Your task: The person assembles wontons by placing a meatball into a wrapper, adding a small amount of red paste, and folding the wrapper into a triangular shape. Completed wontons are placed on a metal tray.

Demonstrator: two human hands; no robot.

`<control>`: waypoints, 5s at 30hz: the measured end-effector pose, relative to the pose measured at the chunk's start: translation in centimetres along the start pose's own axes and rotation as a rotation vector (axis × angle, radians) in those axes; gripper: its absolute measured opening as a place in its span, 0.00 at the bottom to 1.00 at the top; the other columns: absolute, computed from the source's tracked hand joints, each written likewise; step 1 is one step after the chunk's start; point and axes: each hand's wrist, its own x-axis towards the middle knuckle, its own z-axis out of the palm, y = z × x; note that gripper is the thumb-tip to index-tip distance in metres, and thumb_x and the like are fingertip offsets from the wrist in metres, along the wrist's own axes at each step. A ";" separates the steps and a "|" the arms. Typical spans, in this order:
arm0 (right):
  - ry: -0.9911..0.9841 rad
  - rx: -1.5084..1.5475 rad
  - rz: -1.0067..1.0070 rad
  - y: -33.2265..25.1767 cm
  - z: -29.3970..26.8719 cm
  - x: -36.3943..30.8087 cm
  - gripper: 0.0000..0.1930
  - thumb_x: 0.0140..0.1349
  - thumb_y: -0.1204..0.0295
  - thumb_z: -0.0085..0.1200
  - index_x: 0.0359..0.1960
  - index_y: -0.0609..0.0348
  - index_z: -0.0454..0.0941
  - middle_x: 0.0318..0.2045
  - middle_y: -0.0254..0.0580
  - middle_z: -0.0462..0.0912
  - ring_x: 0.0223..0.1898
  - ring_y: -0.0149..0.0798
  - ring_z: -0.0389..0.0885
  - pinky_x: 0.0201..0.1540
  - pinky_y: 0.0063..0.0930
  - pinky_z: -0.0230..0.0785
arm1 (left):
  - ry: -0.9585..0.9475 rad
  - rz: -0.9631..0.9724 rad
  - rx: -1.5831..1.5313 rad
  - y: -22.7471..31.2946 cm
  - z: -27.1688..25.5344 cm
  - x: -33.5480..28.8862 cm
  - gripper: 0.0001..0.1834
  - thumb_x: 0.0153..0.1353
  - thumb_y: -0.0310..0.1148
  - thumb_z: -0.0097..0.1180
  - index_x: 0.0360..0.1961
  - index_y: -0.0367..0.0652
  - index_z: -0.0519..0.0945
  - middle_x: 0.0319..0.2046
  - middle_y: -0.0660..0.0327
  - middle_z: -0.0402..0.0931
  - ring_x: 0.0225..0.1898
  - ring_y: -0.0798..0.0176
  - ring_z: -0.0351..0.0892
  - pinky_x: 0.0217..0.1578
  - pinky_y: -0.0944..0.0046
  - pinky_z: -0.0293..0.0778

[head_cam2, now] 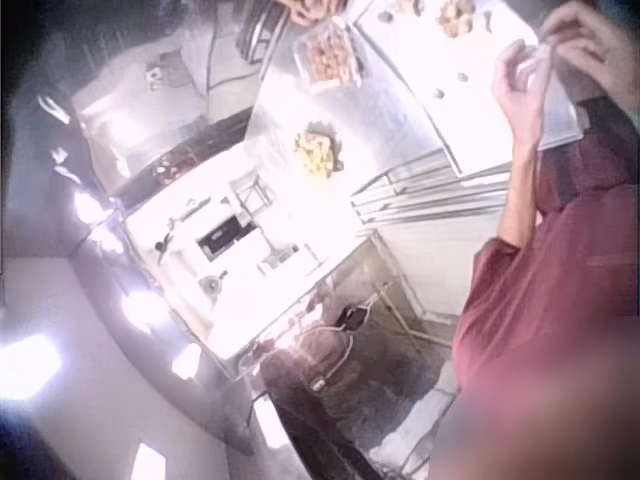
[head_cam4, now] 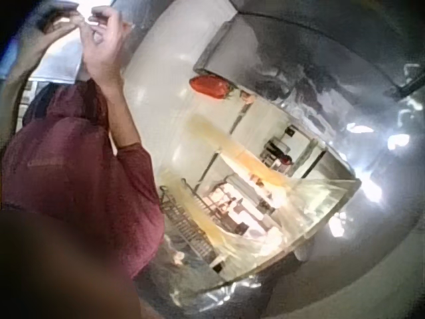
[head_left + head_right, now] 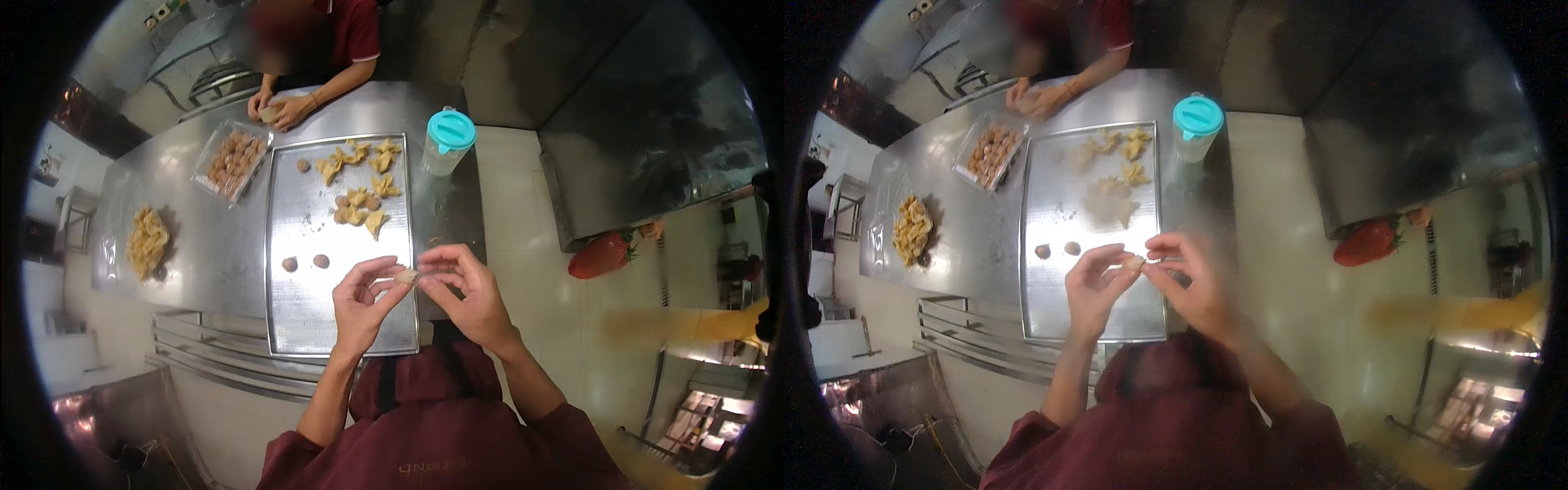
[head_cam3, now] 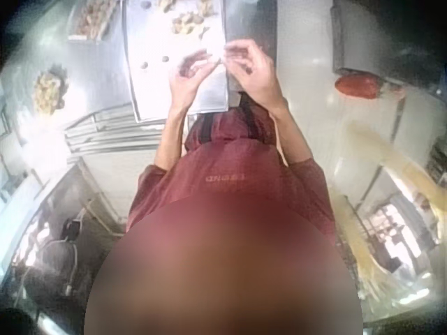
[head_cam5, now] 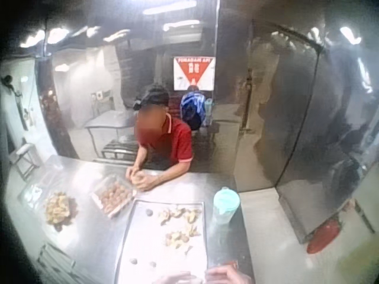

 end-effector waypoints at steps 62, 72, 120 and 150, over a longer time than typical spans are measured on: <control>0.008 -0.524 0.222 21.2 -11.7 5.4 0.11 0.69 0.65 0.67 0.44 0.58 0.90 0.37 0.46 0.92 0.39 0.47 0.91 0.45 0.41 0.80 | -0.276 -0.520 0.349 -17.4 3.8 4.9 0.39 0.72 0.29 0.67 0.79 0.30 0.64 0.45 0.55 0.89 0.46 0.69 0.85 0.51 0.67 0.80; -0.018 -0.701 0.105 22.7 -12.1 5.2 0.08 0.69 0.69 0.66 0.44 0.60 0.87 0.37 0.48 0.91 0.34 0.53 0.86 0.43 0.46 0.78 | -0.275 -0.585 0.391 -16.8 3.6 5.0 0.38 0.71 0.31 0.69 0.77 0.30 0.68 0.43 0.57 0.88 0.42 0.70 0.84 0.46 0.67 0.80; 0.098 0.133 0.064 -0.4 0.8 -2.8 0.11 0.72 0.82 0.64 0.53 0.71 0.82 0.50 0.49 0.87 0.49 0.36 0.89 0.54 0.31 0.85 | 0.021 0.117 0.072 5.6 1.1 -3.2 0.24 0.64 0.13 0.69 0.60 0.29 0.77 0.52 0.43 0.87 0.54 0.56 0.89 0.52 0.60 0.88; 0.057 0.241 -0.115 -2.8 3.0 -5.0 0.15 0.70 0.83 0.66 0.57 0.71 0.83 0.52 0.50 0.88 0.55 0.39 0.89 0.61 0.32 0.83 | 0.018 0.226 -0.055 7.8 1.6 -5.3 0.23 0.60 0.10 0.71 0.56 0.30 0.79 0.48 0.49 0.87 0.55 0.57 0.89 0.58 0.58 0.85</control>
